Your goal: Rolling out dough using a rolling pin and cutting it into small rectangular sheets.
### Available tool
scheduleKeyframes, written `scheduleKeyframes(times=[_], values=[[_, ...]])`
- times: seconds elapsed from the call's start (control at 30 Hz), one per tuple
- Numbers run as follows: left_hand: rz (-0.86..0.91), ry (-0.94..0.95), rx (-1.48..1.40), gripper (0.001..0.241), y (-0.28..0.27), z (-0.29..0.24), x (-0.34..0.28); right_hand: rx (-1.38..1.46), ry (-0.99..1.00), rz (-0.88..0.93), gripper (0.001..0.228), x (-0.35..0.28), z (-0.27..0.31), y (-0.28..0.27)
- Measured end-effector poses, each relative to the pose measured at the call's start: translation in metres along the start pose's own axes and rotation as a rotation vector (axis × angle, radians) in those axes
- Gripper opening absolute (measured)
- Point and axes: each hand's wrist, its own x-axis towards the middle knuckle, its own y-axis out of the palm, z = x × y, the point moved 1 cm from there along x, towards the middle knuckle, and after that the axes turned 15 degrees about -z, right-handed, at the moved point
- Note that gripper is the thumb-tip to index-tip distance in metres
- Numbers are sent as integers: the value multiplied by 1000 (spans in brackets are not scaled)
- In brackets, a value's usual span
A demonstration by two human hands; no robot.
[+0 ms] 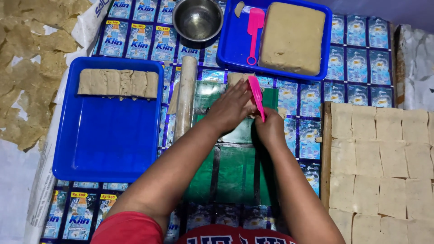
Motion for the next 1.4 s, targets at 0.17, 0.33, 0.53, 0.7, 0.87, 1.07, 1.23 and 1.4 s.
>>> scheduleKeyframes(times=[0.17,0.33,0.53,0.7,0.87,1.07,1.23,1.4], values=[[-94,82,66,62,25,4,-14,52,69,-99,32,-21,9,-35],[-279,111,66,55,33,-4,-17,-65,2,-241,36,-45,-19,-71],[-55,-103,235,75,-31,-34,-43,-337,-118,-356,49,-82,-68,-100],[-387,-542,533,103,-37,-1,-130,-375,-390,-444,45,-105,-87,-120],[-392,-668,467,84,-45,2,-163,-369,-370,-367,54,-116,-42,-133],[-424,-570,429,74,-100,-17,-208,40,-607,-396,39,-95,29,-155],[-201,-357,324,65,-133,-29,-202,96,-956,-394,32,-53,92,-167],[-121,-59,109,61,-117,-19,-133,-220,-1139,-188,52,4,79,-117]])
